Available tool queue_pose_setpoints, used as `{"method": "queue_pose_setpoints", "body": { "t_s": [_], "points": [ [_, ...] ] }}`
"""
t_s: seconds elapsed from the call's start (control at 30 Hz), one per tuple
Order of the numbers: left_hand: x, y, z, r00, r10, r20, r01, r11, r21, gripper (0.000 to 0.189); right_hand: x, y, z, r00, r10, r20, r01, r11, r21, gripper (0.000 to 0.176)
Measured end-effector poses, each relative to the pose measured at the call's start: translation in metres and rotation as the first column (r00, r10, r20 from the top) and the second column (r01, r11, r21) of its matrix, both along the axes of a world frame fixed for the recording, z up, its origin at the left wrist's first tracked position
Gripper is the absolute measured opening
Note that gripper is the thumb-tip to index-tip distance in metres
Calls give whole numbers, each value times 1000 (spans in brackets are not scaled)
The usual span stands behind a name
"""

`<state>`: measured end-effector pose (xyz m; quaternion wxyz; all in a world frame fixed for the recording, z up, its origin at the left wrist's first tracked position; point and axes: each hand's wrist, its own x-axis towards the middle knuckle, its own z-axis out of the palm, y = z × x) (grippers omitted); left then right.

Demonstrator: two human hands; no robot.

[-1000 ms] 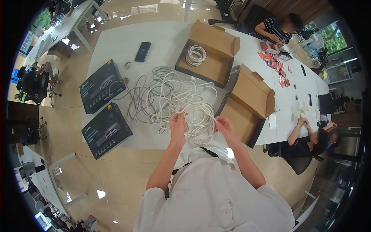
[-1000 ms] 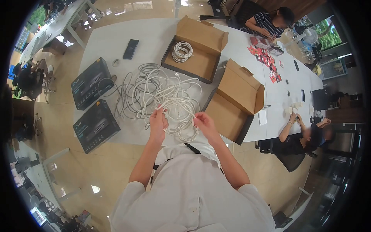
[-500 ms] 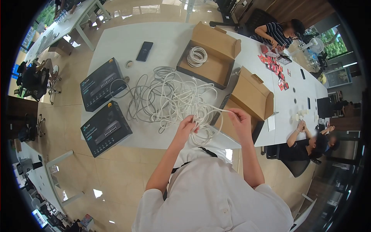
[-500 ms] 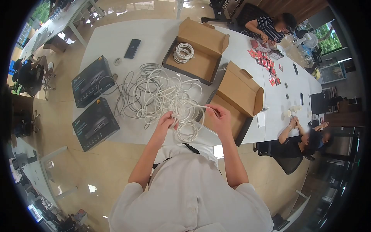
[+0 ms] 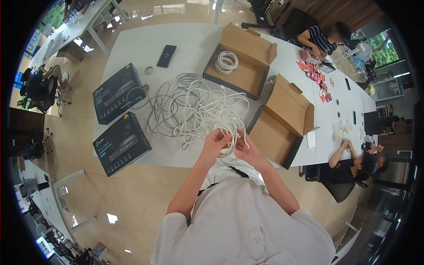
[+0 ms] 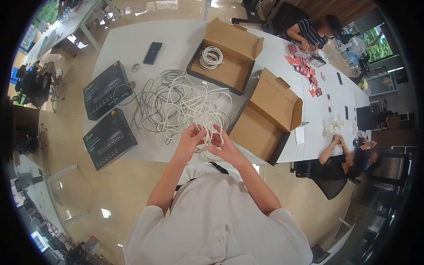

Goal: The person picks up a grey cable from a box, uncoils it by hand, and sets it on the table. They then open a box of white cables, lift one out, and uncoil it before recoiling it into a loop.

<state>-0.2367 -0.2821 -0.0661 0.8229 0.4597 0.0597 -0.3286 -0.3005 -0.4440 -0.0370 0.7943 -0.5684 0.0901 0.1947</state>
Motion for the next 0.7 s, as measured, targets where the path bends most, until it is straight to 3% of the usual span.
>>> {"method": "queue_pose_setpoints", "body": {
  "t_s": [0.03,0.2,0.3,0.4,0.43,0.53,0.63,0.7],
  "points": [
    [0,1,0,999,-31,38,27,996,84,14,1,1,-13,999,-20,39,29,972,-234,79],
    [2,11,-1,972,-209,110,153,912,382,17,5,-8,-1,1000,-25,-17,20,963,-269,57],
    [-5,6,-17,988,-94,123,77,988,137,27,8,-16,0,998,-59,-6,56,971,-231,49],
    [-22,-11,-16,873,-186,452,78,966,248,31,7,-16,-2,993,-103,65,115,965,-234,44],
    [-30,-18,-15,836,-172,520,72,976,207,41,7,-15,-2,989,-112,96,132,962,-241,42],
    [-34,-22,4,848,-277,451,106,924,368,32,4,-15,-2,990,-123,69,136,961,-240,37],
    [-25,-17,-5,941,-249,231,181,943,278,25,3,-28,-2,974,-197,109,223,916,-333,31],
    [-19,-9,-6,989,-61,137,41,989,141,18,2,-41,11,974,-216,66,223,874,-432,28]
  ]
}}
